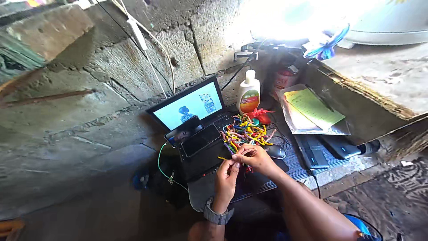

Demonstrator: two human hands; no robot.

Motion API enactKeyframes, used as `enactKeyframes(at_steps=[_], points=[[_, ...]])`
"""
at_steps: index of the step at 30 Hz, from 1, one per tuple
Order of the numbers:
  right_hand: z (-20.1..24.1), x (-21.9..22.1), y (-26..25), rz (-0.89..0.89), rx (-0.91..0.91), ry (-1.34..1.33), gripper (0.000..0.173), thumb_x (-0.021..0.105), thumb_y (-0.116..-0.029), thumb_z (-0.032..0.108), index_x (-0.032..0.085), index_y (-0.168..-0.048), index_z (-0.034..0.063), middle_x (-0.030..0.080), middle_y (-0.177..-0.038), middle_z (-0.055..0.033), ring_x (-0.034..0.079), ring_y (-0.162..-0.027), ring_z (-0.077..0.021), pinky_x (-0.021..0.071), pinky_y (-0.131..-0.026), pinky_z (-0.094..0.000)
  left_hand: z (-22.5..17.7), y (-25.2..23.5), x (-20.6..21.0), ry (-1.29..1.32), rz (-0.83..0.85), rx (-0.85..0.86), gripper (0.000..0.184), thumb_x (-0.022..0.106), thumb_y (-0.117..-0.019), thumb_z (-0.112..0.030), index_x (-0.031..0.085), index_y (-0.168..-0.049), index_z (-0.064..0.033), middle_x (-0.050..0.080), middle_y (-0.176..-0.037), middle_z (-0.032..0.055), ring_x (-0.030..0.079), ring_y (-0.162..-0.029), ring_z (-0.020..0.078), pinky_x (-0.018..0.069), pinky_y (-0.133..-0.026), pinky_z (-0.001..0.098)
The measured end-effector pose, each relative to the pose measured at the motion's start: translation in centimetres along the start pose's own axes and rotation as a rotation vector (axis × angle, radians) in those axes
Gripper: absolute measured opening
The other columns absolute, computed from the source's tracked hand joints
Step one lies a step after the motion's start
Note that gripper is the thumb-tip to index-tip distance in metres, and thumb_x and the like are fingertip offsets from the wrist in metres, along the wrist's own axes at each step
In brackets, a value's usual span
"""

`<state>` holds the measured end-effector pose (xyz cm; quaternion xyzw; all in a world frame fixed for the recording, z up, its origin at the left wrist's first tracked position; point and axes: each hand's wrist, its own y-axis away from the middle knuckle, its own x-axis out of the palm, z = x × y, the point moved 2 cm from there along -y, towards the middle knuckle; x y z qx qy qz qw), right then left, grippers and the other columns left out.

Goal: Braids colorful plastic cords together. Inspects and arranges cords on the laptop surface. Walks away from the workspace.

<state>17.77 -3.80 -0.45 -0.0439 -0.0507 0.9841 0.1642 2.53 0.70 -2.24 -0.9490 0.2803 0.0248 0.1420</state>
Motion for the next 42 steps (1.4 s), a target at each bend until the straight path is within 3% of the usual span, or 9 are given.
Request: enactKeyframes(at_steps=[4,10,16,22,25,29,32,36,42], points=[[0.5,0.3,0.3,-0.067,-0.01,0.207,0.025,0.072,-0.0926,0.031,0.074,-0.091,0.0054,0.067,-0.093,-0.0014,0.06,-0.082,-0.0002,0.0492,-0.075,-0.019,0.1,-0.2,0.3,-0.33,-0.111,0.186,0.015,0.066,-0.0926,-0.008,0.073,-0.095,0.0044,0.071,-0.092,0.0096,0.067,-0.091,0.0078,0.0543,-0.086,0.0211],[0.2,-1.0,-0.1,0.374,0.147,-0.358,0.028,0.064,-0.0961,0.021,0.066,-0.12,0.006,0.069,-0.109,0.0047,0.065,-0.098,-0.002,0.0535,-0.089,-0.0226,-1.0,-0.6,0.1,0.683,0.111,-0.441,0.03,0.04,-0.1073,-0.015,0.067,-0.095,-0.01,0.066,-0.077,-0.0039,0.063,-0.068,0.0021,0.0547,-0.065,0.0175],[0.2,-0.7,0.2,0.31,0.09,-0.461,0.011,0.064,-0.0959,0.012,0.075,-0.094,0.0134,0.073,-0.09,0.0091,0.067,-0.085,0.0012,0.0545,-0.08,-0.0187,-0.5,0.2,0.3,1.149,0.334,-0.584,0.011,0.073,-0.094,-0.024,0.073,-0.093,-0.0136,0.068,-0.076,-0.0033,0.067,-0.07,0.006,0.057,-0.07,0.0216],[0.4,-0.5,0.2,0.19,-0.081,-0.258,0.009,0.074,-0.0902,0.019,0.074,-0.084,0.0117,0.065,-0.089,0.0103,0.06,-0.084,0.0047,0.0507,-0.076,-0.0145,-0.5,0.4,-0.2,0.925,0.308,-0.486,0.012,0.075,-0.0925,-0.025,0.078,-0.095,-0.0139,0.074,-0.083,-0.0033,0.069,-0.074,0.0033,0.057,-0.072,0.02],[0.6,-0.1,0.4,0.041,-0.068,-0.001,0.02,0.073,-0.0914,0.028,0.072,-0.08,0.0107,0.062,-0.086,0.0078,0.057,-0.082,0.0051,0.0473,-0.075,-0.0144,-1.4,-0.1,-0.5,0.341,0.116,-0.264,0.01,0.06,-0.0962,-0.006,0.069,-0.092,-0.0083,0.071,-0.079,-0.0052,0.059,-0.059,-0.0049,0.0486,-0.051,0.0112],[0.3,0.8,0.6,-0.094,-0.008,0.332,0.032,0.066,-0.095,0.037,0.074,-0.087,0.0064,0.065,-0.087,-0.0048,0.061,-0.086,-0.0144,0.0437,-0.086,-0.0435,-0.8,-0.1,-0.2,-0.323,-0.05,0.046,0.014,0.068,-0.0929,-0.01,0.071,-0.093,0.0034,0.069,-0.085,0.007,0.065,-0.075,0.0039,0.0543,-0.073,0.0189],[0.5,0.1,0.3,0.03,0.052,0.022,0.019,0.067,-0.0974,0.027,0.074,-0.097,0.0092,0.066,-0.092,0.0059,0.061,-0.084,0.0019,0.0508,-0.079,-0.0182,-1.4,-0.3,-0.1,0.082,0.016,-0.208,0.013,0.056,-0.101,-0.006,0.067,-0.102,0.001,0.068,-0.082,-0.0027,0.062,-0.065,-0.0009,0.0535,-0.06,0.0156],[0.6,-0.6,0.0,0.141,0.143,-0.375,0.015,0.062,-0.0986,0.015,0.073,-0.106,0.0078,0.072,-0.094,0.0063,0.066,-0.087,-0.0003,0.0539,-0.083,-0.0203,-1.5,-0.3,-0.9,0.605,0.197,-0.487,0.026,0.041,-0.1052,-0.009,0.067,-0.099,-0.0088,0.069,-0.078,-0.0057,0.065,-0.069,0.0011,0.0549,-0.067,0.0174],[0.3,-0.4,0.0,0.156,0.21,-0.394,0.009,0.061,-0.0988,0.018,0.062,-0.091,0.0128,0.064,-0.081,0.0075,0.061,-0.076,-0.0011,0.0512,-0.075,-0.0195,-0.8,0.0,-1.1,0.903,0.346,-0.468,0.014,0.062,-0.1008,-0.023,0.072,-0.098,-0.0142,0.07,-0.079,-0.0048,0.067,-0.073,0.0039,0.0556,-0.074,0.0209]])
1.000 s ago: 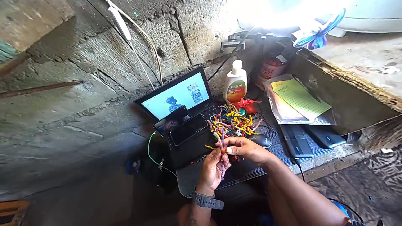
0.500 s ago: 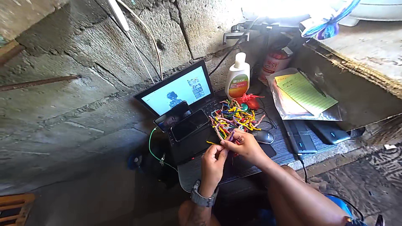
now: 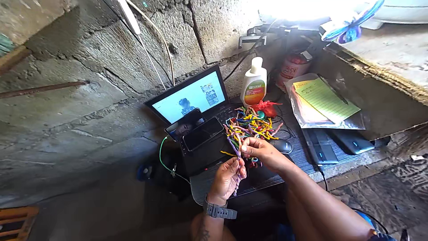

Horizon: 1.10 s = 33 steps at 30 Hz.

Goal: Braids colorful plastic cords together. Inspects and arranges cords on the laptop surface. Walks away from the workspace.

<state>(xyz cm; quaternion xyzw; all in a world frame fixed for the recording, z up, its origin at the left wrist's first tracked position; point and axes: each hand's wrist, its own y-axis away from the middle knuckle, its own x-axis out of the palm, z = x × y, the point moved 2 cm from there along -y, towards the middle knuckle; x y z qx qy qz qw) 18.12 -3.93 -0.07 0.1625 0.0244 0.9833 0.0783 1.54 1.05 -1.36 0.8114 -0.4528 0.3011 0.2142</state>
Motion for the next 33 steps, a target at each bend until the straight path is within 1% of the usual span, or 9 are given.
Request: enactKeyframes(at_steps=[7,10,12,14,16,20,26,30,33], points=[[0.2,-0.1,0.3,0.149,-0.134,-0.035,0.009,0.069,-0.0928,0.012,0.072,-0.086,0.0156,0.07,-0.087,0.0101,0.065,-0.08,0.002,0.0538,-0.074,-0.0168,0.0,-0.2,0.7,-0.026,0.001,-0.035,0.012,0.064,-0.1,-0.019,0.074,-0.099,-0.0122,0.072,-0.082,-0.0036,0.068,-0.074,0.0032,0.0561,-0.072,0.0195],[0.1,0.2,0.4,-0.038,-0.155,0.08,0.01,0.069,-0.0926,0.011,0.07,-0.083,0.0131,0.069,-0.084,0.0087,0.064,-0.077,0.0015,0.0532,-0.073,-0.0178,-0.5,-0.2,1.8,-0.665,-0.251,0.221,0.012,0.056,-0.1002,-0.007,0.067,-0.098,-0.0045,0.069,-0.083,-0.0044,0.059,-0.061,-0.0043,0.0489,-0.054,0.011],[-0.3,0.6,0.4,-0.202,-0.179,0.333,0.012,0.071,-0.0926,0.021,0.071,-0.086,0.011,0.065,-0.087,0.0068,0.061,-0.08,0.0027,0.051,-0.074,-0.0166,-0.2,-0.3,1.8,-1.167,-0.39,0.428,0.013,0.064,-0.0957,-0.009,0.07,-0.096,0.0015,0.068,-0.086,0.0039,0.062,-0.072,0.0015,0.0525,-0.068,0.0159],[-0.4,1.1,0.6,-0.295,-0.211,0.523,0.02,0.069,-0.0936,0.027,0.072,-0.088,0.0087,0.065,-0.091,0.0028,0.06,-0.083,0.0016,0.0489,-0.077,-0.0183,0.4,-0.5,1.8,-1.307,-0.456,0.505,0.014,0.065,-0.0939,-0.009,0.07,-0.094,0.0031,0.069,-0.086,0.009,0.065,-0.077,0.0076,0.0549,-0.075,0.0218],[-0.2,1.0,0.6,-0.244,-0.19,0.443,0.017,0.067,-0.0961,0.025,0.072,-0.092,0.0091,0.066,-0.092,0.0041,0.062,-0.084,0.0025,0.0511,-0.077,-0.0168,0.3,-0.5,2.2,-1.105,-0.441,0.428,0.014,0.06,-0.0987,-0.008,0.068,-0.1,0.0041,0.067,-0.084,0.0034,0.062,-0.068,0.0009,0.0542,-0.064,0.0162],[0.1,-0.1,0.3,0.154,-0.117,0.001,0.015,0.058,-0.0994,0.015,0.072,-0.104,0.0116,0.072,-0.098,0.008,0.066,-0.092,-0.0001,0.0538,-0.086,-0.0207,-0.5,0.2,2.5,-0.449,-0.274,0.196,0.021,0.044,-0.105,-0.009,0.064,-0.103,-0.0051,0.067,-0.081,-0.0054,0.062,-0.067,-0.0013,0.0525,-0.06,0.0139],[-0.1,0.3,0.3,0.258,-0.122,-0.129,0.009,0.068,-0.0939,0.016,0.073,-0.087,0.0183,0.071,-0.085,0.011,0.065,-0.077,0.0035,0.0536,-0.072,-0.0157,-0.2,1.5,2.5,-0.055,-0.028,0.014,0.018,0.055,-0.1038,-0.019,0.071,-0.101,-0.0126,0.07,-0.082,-0.005,0.067,-0.075,0.0024,0.0553,-0.075,0.0188],[-0.3,0.6,0.5,0.156,-0.343,-0.041,0.004,0.071,-0.0926,0.016,0.073,-0.089,0.0162,0.069,-0.09,0.012,0.064,-0.082,0.004,0.0537,-0.075,-0.0156,-0.4,1.7,2.8,-0.132,-0.076,0.08,0.013,0.059,-0.101,-0.013,0.072,-0.1,-0.0113,0.073,-0.085,-0.0036,0.068,-0.075,0.0016,0.0562,-0.071,0.0173],[-0.5,1.4,0.8,-0.124,-0.53,0.29,0.011,0.069,-0.0929,0.019,0.072,-0.088,0.0099,0.067,-0.092,0.0074,0.061,-0.087,0.0039,0.0515,-0.08,-0.0156,-0.3,1.3,3.2,-0.622,-0.278,0.35,0.006,0.059,-0.0961,-0.002,0.062,-0.095,-0.0064,0.067,-0.082,-0.0057,0.062,-0.067,-0.0033,0.0535,-0.059,0.0139]])
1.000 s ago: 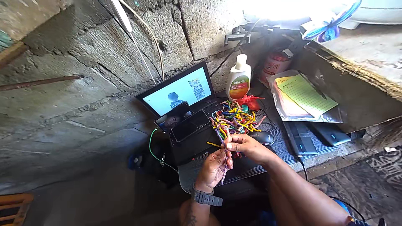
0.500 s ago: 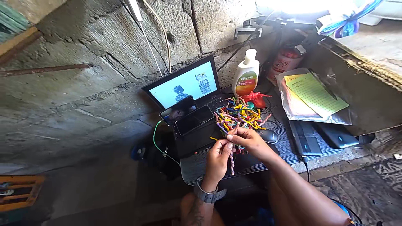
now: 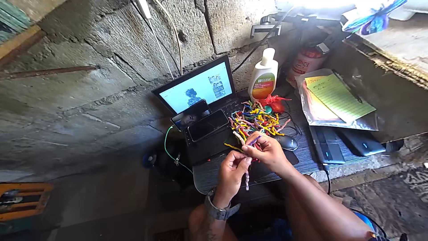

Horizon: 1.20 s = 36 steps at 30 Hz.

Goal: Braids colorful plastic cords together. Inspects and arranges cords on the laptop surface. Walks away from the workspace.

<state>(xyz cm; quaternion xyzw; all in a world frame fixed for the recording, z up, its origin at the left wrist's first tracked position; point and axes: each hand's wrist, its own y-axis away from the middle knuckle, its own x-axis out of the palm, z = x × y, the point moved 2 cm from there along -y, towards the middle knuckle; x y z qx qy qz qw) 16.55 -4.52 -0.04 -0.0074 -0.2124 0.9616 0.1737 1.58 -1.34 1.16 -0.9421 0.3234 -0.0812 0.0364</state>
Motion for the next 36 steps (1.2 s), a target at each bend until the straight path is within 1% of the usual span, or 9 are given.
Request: enactKeyframes(at_steps=[4,9,14,21,26,28,30,33,36], points=[[0.2,0.6,0.2,-0.06,0.087,0.183,0.018,0.067,-0.0952,0.024,0.072,-0.09,0.0072,0.066,-0.09,0.0039,0.061,-0.085,0.0044,0.0504,-0.079,-0.0142,0.4,0.0,0.2,-0.374,-0.119,0.161,0.008,0.064,-0.0947,-0.004,0.064,-0.094,0.0043,0.065,-0.083,0.0023,0.062,-0.073,-0.0003,0.055,-0.07,0.0163],[-0.1,-1.1,-0.7,0.271,0.329,-0.236,0.018,0.055,-0.1021,0.014,0.071,-0.107,0.0087,0.071,-0.1,0.0089,0.064,-0.093,0.0019,0.0533,-0.087,-0.0194,-0.3,-0.2,-0.1,0.102,-0.01,-0.176,0.012,0.052,-0.1012,-0.004,0.065,-0.1,-0.0033,0.069,-0.082,-0.0043,0.065,-0.072,-0.0002,0.0552,-0.069,0.0165],[-0.4,-1.2,-0.5,0.331,0.24,-0.429,0.009,0.069,-0.0963,0.025,0.074,-0.095,0.0173,0.071,-0.092,0.0129,0.064,-0.079,0.0047,0.0542,-0.072,-0.0142,-0.3,0.0,0.0,0.327,0.151,-0.317,0.021,0.047,-0.1032,-0.007,0.068,-0.102,-0.0058,0.071,-0.084,-0.0036,0.066,-0.075,0.0016,0.0552,-0.071,0.0173],[-0.3,-1.3,-0.4,0.247,0.281,-0.481,0.012,0.071,-0.0934,0.025,0.076,-0.083,0.0213,0.072,-0.087,0.0129,0.064,-0.082,0.0044,0.0526,-0.075,-0.0151,-0.3,0.1,0.1,0.401,0.233,-0.342,0.018,0.051,-0.1011,-0.005,0.069,-0.101,-0.008,0.073,-0.086,-0.0048,0.067,-0.076,0.0007,0.0556,-0.072,0.0166],[-0.1,-0.4,-0.4,0.031,0.299,-0.228,0.021,0.065,-0.095,0.014,0.067,-0.074,0.0171,0.066,-0.076,0.0106,0.061,-0.074,0.0025,0.0513,-0.072,-0.0173,-0.1,-0.2,0.2,-0.041,0.086,-0.119,0.004,0.061,-0.0952,-0.001,0.062,-0.094,-0.0049,0.067,-0.081,-0.0047,0.064,-0.069,-0.0005,0.0559,-0.063,0.0168],[-0.2,-0.2,-0.3,-0.019,0.234,0.085,0.021,0.068,-0.0949,0.021,0.066,-0.075,0.0135,0.06,-0.076,0.0098,0.057,-0.074,0.0042,0.0478,-0.07,-0.0154,0.2,-0.2,0.0,-0.478,0.005,0.046,0.012,0.067,-0.0939,-0.009,0.067,-0.095,0.003,0.067,-0.084,0.0053,0.063,-0.073,0.0047,0.0541,-0.07,0.0198],[-0.2,-0.2,-0.3,-0.017,0.258,0.269,0.023,0.069,-0.0955,0.028,0.068,-0.079,0.0111,0.06,-0.077,0.0083,0.056,-0.074,0.005,0.0454,-0.07,-0.0156,0.4,-0.2,-0.2,-0.644,-0.018,0.059,0.016,0.067,-0.0949,-0.013,0.069,-0.097,0.0028,0.069,-0.087,0.0083,0.065,-0.077,0.0063,0.0543,-0.074,0.0211],[-0.2,-0.9,-0.8,0.103,0.381,0.122,0.018,0.064,-0.0996,0.022,0.071,-0.086,0.0116,0.066,-0.078,0.0105,0.059,-0.072,0.0061,0.0485,-0.069,-0.0154,0.1,-0.5,-0.6,-0.349,0.025,-0.134,0.013,0.061,-0.0991,-0.01,0.065,-0.103,0.0021,0.068,-0.087,0.0007,0.065,-0.075,0.0016,0.0559,-0.072,0.0196],[-0.3,-1.6,-1.0,0.243,0.365,-0.175,0.024,0.051,-0.103,0.015,0.075,-0.098,0.0109,0.074,-0.095,0.0104,0.065,-0.088,0.004,0.0532,-0.084,-0.0177,-0.3,-0.4,-0.9,0.001,0.07,-0.253,0.011,0.055,-0.1012,-0.006,0.064,-0.103,-0.0019,0.068,-0.082,-0.0047,0.064,-0.072,0.0003,0.0549,-0.068,0.0175]])
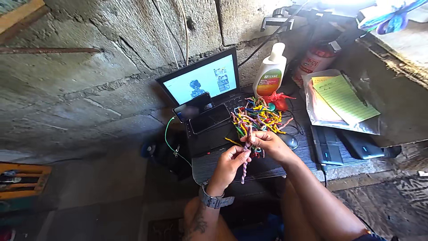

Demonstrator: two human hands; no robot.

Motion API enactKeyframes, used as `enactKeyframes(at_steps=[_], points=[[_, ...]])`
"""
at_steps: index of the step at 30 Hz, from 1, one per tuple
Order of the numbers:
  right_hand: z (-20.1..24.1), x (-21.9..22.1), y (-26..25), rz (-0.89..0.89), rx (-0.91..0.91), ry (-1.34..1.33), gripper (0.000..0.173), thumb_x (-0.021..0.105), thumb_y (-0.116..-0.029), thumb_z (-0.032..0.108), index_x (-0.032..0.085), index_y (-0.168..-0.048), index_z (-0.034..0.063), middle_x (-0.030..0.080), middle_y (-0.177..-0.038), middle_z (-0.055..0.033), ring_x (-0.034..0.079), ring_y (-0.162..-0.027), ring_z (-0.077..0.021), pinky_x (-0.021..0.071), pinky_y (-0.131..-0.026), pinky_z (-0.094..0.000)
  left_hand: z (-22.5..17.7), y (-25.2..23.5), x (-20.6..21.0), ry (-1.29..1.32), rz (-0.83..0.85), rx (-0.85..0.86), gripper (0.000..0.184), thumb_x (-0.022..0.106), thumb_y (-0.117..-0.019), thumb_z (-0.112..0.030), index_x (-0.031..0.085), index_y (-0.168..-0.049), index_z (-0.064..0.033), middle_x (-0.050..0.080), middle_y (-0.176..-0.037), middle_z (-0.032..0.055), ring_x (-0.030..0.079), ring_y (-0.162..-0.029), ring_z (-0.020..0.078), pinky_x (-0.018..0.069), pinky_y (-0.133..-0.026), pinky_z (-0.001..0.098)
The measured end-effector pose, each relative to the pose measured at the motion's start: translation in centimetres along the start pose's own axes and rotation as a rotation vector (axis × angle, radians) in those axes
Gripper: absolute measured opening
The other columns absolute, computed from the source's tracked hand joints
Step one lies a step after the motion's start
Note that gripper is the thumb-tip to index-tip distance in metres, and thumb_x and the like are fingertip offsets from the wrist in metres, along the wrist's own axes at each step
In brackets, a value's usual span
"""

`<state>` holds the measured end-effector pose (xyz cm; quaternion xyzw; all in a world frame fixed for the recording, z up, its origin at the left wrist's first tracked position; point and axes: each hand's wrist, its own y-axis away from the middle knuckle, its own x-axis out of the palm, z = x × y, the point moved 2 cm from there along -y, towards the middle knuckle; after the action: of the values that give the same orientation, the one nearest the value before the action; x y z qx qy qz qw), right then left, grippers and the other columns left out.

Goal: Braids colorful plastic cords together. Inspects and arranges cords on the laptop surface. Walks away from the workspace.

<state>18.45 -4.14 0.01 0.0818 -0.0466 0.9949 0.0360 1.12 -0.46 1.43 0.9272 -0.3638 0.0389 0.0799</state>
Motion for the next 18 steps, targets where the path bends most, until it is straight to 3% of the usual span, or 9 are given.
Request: enactKeyframes(at_steps=[2,7,10,12,14,16,18], points=[[-0.3,-0.2,0.0,0.058,-0.046,-0.095,0.026,0.051,-0.1029,0.016,0.076,-0.1,0.0118,0.074,-0.099,0.0094,0.066,-0.093,0.0018,0.0536,-0.088,-0.0199,0.0,0.1,-0.2,0.123,0.064,-0.032,0.016,0.051,-0.1017,-0.006,0.066,-0.104,-0.003,0.069,-0.082,-0.0049,0.065,-0.073,0.0008,0.0544,-0.069,0.017],[-0.3,-0.1,0.1,0.066,-0.102,-0.199,0.013,0.065,-0.0967,0.017,0.078,-0.094,0.0157,0.073,-0.093,0.0103,0.067,-0.087,0.002,0.0552,-0.08,-0.0176,0.1,0.2,-0.1,0.233,0.177,-0.091,0.023,0.046,-0.1033,-0.005,0.068,-0.11,-0.0017,0.071,-0.084,-0.004,0.066,-0.076,0.0021,0.0551,-0.074,0.0182],[-0.1,0.0,0.2,-0.015,-0.155,-0.175,0.01,0.069,-0.0934,0.016,0.077,-0.087,0.0169,0.071,-0.09,0.011,0.065,-0.084,0.0022,0.055,-0.078,-0.0175,0.1,0.4,-0.1,0.194,0.171,-0.058,0.018,0.051,-0.101,-0.003,0.068,-0.105,-0.0044,0.072,-0.085,-0.0051,0.066,-0.076,0.0007,0.0549,-0.072,0.0168],[0.0,0.3,0.2,-0.128,-0.166,-0.085,0.012,0.069,-0.0919,0.013,0.073,-0.082,0.0168,0.069,-0.084,0.0114,0.063,-0.077,0.0031,0.0534,-0.074,-0.0171,0.0,0.4,0.1,0.044,0.098,0.015,0.008,0.058,-0.0976,-0.003,0.064,-0.096,-0.0078,0.07,-0.082,-0.0073,0.064,-0.07,-0.0027,0.0532,-0.064,0.0143],[-0.2,1.1,0.2,-0.252,-0.155,0.086,0.012,0.068,-0.0913,0.014,0.068,-0.079,0.0152,0.065,-0.079,0.0104,0.06,-0.073,0.0032,0.0504,-0.069,-0.0166,0.2,0.6,0.4,-0.308,-0.048,0.152,0.007,0.066,-0.0958,-0.009,0.064,-0.095,-0.0024,0.064,-0.079,-0.0035,0.058,-0.062,-0.0027,0.0492,-0.057,0.0136],[-0.3,1.7,0.2,-0.331,-0.136,0.214,0.013,0.067,-0.0923,0.015,0.067,-0.079,0.0137,0.064,-0.079,0.0093,0.06,-0.074,0.0037,0.0509,-0.071,-0.016,0.7,0.7,0.9,-0.597,-0.192,0.307,0.017,0.07,-0.0943,-0.014,0.067,-0.093,0.0023,0.066,-0.081,0.0056,0.059,-0.065,0.0017,0.0505,-0.061,0.016],[-0.2,1.8,0.2,-0.35,-0.092,0.221,0.013,0.068,-0.0938,0.015,0.067,-0.081,0.0124,0.064,-0.077,0.0096,0.06,-0.072,0.0045,0.0507,-0.07,-0.0152,1.0,0.6,1.1,-0.595,-0.252,0.318,0.017,0.069,-0.0949,-0.014,0.068,-0.097,0.0026,0.068,-0.084,0.0065,0.061,-0.067,0.002,0.0521,-0.062,0.0163]])
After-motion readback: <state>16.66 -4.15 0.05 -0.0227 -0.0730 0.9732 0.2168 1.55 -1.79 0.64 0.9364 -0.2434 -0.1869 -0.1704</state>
